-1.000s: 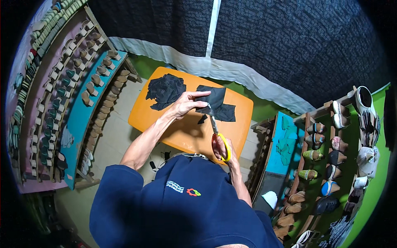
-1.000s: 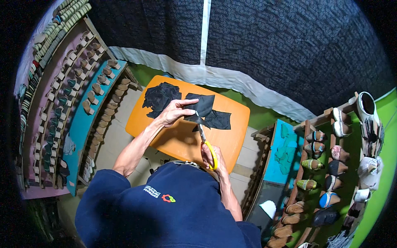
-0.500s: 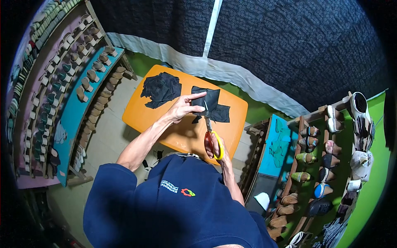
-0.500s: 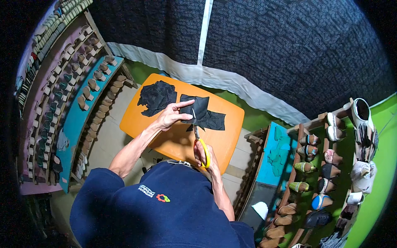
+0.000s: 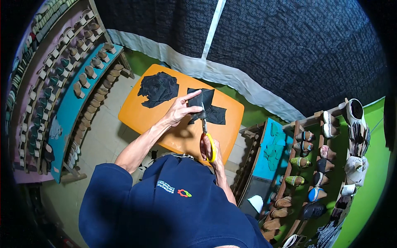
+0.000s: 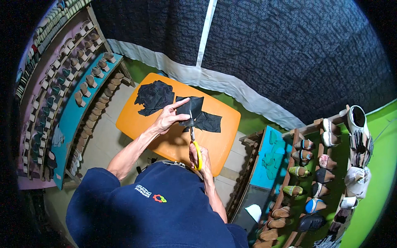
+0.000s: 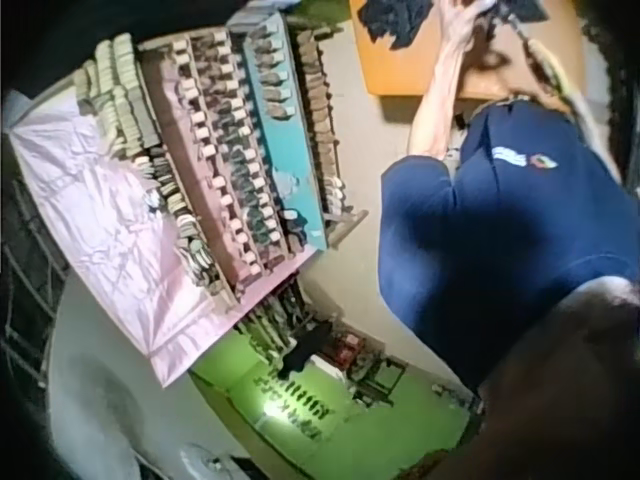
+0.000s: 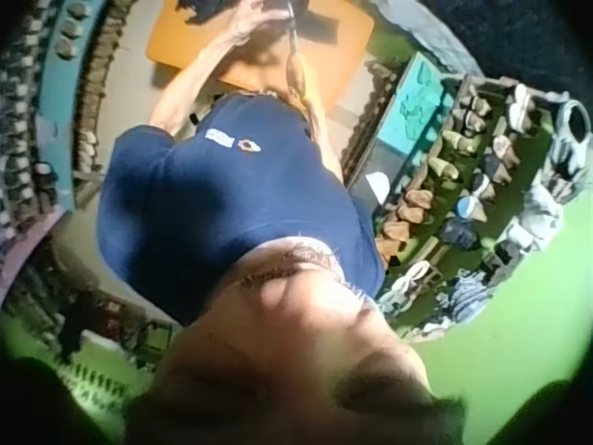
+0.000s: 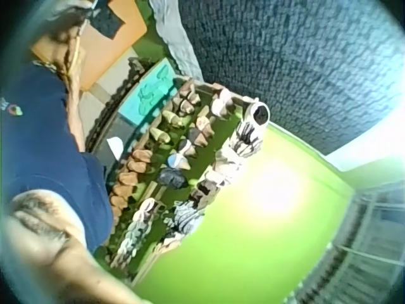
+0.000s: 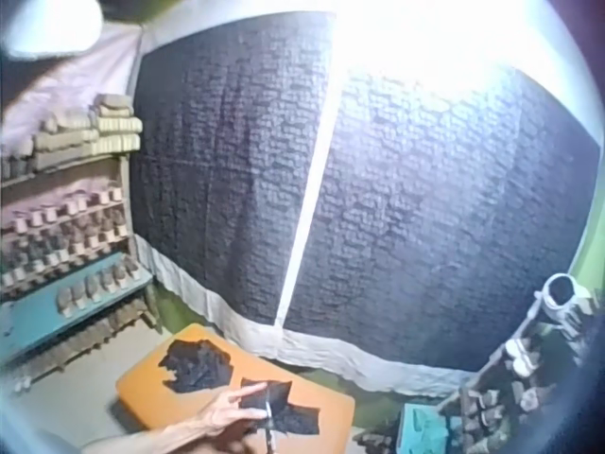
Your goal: The person uses yellow-handled scissors to cut a piece of black fabric on an orange table. They trim the edges of the fabric, creating smaller pieces and scraps, while surrounded by shelves of wooden shoe lasts.
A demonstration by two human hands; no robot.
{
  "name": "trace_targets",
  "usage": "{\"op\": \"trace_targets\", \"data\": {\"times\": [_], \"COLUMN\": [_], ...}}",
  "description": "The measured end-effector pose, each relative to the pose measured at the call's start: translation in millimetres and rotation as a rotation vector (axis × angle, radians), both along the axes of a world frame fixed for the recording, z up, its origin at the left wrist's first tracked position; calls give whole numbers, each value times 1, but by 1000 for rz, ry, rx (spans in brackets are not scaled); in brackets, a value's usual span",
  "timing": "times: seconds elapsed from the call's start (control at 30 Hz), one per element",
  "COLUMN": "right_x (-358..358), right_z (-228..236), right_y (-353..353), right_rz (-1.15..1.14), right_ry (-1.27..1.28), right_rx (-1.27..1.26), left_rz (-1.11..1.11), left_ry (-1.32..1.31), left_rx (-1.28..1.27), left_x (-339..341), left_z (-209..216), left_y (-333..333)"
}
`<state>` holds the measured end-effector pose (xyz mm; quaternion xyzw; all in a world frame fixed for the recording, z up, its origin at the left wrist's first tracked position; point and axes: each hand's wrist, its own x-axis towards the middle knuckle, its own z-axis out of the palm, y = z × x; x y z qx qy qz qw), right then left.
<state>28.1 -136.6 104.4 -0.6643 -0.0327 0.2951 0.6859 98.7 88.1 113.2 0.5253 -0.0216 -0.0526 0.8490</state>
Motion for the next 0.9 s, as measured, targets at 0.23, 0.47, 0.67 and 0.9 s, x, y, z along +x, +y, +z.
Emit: {"op": "trace_targets", "data": {"times": [0.23,0.47,0.67,0.9], "right_x": [-1,4,-2,-5], "right_z": [3,-1,0,-6], "right_y": [4,7,7,6], "right_rz": [-24,-15,-78,-96], "right_ry": [38,74,79,89], "right_rx": [-33,-46,-54,-33], "left_rz": [26,43,56,120], "left_ry": [8,23,26,9], "left_rx": [8,27,-10,-60], "left_x": [-2,-12,-14,-16], "left_z": [-1,-3,-6,-4], "left_y": [1,-4,-8,-14]}}
